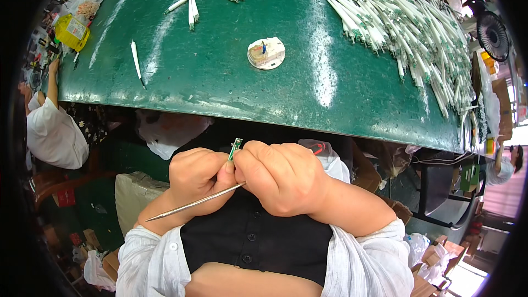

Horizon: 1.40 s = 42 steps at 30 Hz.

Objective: The person assembles components into white tubes at a factory workbench by inserting plastic components and circuit boards into the tubes using a metal rod.

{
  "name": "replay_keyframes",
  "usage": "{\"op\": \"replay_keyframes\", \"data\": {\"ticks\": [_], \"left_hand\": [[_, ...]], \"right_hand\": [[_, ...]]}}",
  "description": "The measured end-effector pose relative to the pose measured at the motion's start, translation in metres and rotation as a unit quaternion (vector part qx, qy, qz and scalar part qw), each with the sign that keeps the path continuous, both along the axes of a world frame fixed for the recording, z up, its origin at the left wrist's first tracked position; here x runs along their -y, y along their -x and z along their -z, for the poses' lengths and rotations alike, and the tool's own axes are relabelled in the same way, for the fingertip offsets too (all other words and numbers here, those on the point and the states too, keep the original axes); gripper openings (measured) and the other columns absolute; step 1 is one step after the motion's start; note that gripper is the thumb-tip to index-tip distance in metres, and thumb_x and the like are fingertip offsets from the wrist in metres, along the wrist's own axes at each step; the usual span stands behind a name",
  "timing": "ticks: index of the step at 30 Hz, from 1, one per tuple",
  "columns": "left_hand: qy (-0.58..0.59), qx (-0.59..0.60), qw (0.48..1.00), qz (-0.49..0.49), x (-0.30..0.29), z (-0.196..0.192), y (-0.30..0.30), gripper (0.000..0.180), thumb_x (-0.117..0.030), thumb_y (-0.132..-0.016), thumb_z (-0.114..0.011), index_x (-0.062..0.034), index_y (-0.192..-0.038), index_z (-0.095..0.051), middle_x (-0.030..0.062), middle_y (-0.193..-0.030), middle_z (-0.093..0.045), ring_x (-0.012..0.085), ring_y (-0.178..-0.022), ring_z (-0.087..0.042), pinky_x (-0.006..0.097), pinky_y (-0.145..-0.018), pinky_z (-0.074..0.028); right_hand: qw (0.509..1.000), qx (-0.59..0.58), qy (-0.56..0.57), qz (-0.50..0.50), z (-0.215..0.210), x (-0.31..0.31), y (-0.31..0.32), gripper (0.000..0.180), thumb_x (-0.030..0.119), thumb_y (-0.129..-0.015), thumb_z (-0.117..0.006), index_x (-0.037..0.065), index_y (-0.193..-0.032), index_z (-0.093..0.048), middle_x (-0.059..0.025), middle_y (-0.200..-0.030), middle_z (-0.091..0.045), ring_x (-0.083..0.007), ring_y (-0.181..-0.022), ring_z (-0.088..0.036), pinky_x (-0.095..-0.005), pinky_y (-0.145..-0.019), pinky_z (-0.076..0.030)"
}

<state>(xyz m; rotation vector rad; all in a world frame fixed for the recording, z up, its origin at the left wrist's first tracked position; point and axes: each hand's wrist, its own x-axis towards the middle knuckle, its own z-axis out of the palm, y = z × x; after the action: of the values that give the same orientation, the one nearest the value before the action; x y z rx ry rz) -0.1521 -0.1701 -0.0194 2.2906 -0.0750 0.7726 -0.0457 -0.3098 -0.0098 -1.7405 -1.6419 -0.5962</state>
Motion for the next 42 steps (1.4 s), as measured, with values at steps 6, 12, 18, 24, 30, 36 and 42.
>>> {"op": "replay_keyframes", "data": {"ticks": [6, 12, 18, 24, 30, 36, 42], "left_hand": [[0.082, -0.022, 0.996, 0.016, 0.000, -0.001, 0.003, 0.005, -0.003, -0.071, -0.062, -0.0049, -0.068, -0.059, 0.0078, -0.056, -0.056, 0.0235, -0.046, -0.055, 0.032, -0.045, -0.044], [0.140, -0.056, 0.988, 0.043, -0.002, -0.006, 0.003, 0.005, -0.003, -0.073, -0.062, -0.0039, -0.068, -0.060, 0.0086, -0.058, -0.058, 0.0232, -0.047, -0.056, 0.030, -0.045, -0.045], [0.399, -0.193, 0.896, 0.022, -0.012, 0.005, 0.026, 0.025, -0.005, -0.088, -0.045, 0.0043, -0.074, -0.064, 0.0116, -0.063, -0.064, 0.0094, -0.045, -0.054, 0.021, -0.043, -0.042], [0.363, -0.163, 0.916, 0.046, -0.008, -0.006, 0.016, 0.025, -0.007, -0.089, -0.046, 0.0036, -0.076, -0.065, 0.0110, -0.065, -0.064, 0.0097, -0.046, -0.055, 0.021, -0.043, -0.043], [0.321, -0.137, 0.937, 0.027, -0.001, -0.002, 0.015, 0.013, -0.003, -0.083, -0.055, 0.0006, -0.077, -0.066, 0.0077, -0.064, -0.065, 0.0130, -0.052, -0.062, 0.024, -0.048, -0.049], [0.154, -0.077, 0.985, -0.003, 0.003, 0.000, 0.008, 0.006, -0.003, -0.076, -0.060, -0.0030, -0.076, -0.066, 0.0060, -0.064, -0.062, 0.0178, -0.051, -0.059, 0.028, -0.047, -0.046], [0.074, -0.083, 0.994, 0.011, 0.003, 0.002, 0.006, 0.006, -0.001, -0.072, -0.061, -0.0042, -0.076, -0.064, 0.0057, -0.061, -0.057, 0.0215, -0.049, -0.056, 0.030, -0.046, -0.045]], "right_hand": [[1.000, 0.004, -0.019, -0.004, 0.000, -0.004, -0.001, 0.015, -0.001, -0.070, -0.066, -0.001, -0.083, -0.057, -0.0070, -0.068, -0.057, -0.0168, -0.054, -0.055, -0.0240, -0.046, -0.045], [0.999, 0.004, -0.048, -0.019, 0.008, -0.002, -0.005, 0.022, 0.005, -0.069, -0.064, 0.000, -0.089, -0.057, -0.0062, -0.074, -0.055, -0.0138, -0.052, -0.050, -0.0242, -0.044, -0.039], [0.886, -0.369, -0.251, 0.123, -0.023, 0.032, -0.039, 0.006, 0.002, -0.081, -0.051, 0.002, -0.086, -0.048, -0.0051, -0.077, -0.048, -0.0093, -0.055, -0.039, -0.0249, -0.049, -0.033], [0.910, -0.404, 0.092, -0.033, -0.001, 0.013, -0.009, 0.012, 0.003, -0.073, -0.067, 0.001, -0.079, -0.056, -0.0093, -0.073, -0.057, -0.0198, -0.059, -0.053, -0.0283, -0.053, -0.042], [0.921, -0.379, 0.072, -0.052, -0.001, 0.001, 0.000, 0.024, 0.002, -0.070, -0.072, 0.002, -0.092, -0.062, -0.0109, -0.083, -0.064, -0.0207, -0.065, -0.063, -0.0278, -0.054, -0.050], [0.950, -0.308, 0.043, -0.033, 0.005, -0.002, 0.001, 0.021, 0.001, -0.070, -0.071, 0.001, -0.088, -0.062, -0.0112, -0.081, -0.065, -0.0207, -0.064, -0.063, -0.0275, -0.052, -0.050], [0.972, -0.224, 0.076, -0.017, 0.003, -0.001, 0.000, 0.022, 0.005, -0.066, -0.070, 0.004, -0.083, -0.057, -0.0072, -0.073, -0.059, -0.0214, -0.060, -0.061, -0.0292, -0.047, -0.047]]}}
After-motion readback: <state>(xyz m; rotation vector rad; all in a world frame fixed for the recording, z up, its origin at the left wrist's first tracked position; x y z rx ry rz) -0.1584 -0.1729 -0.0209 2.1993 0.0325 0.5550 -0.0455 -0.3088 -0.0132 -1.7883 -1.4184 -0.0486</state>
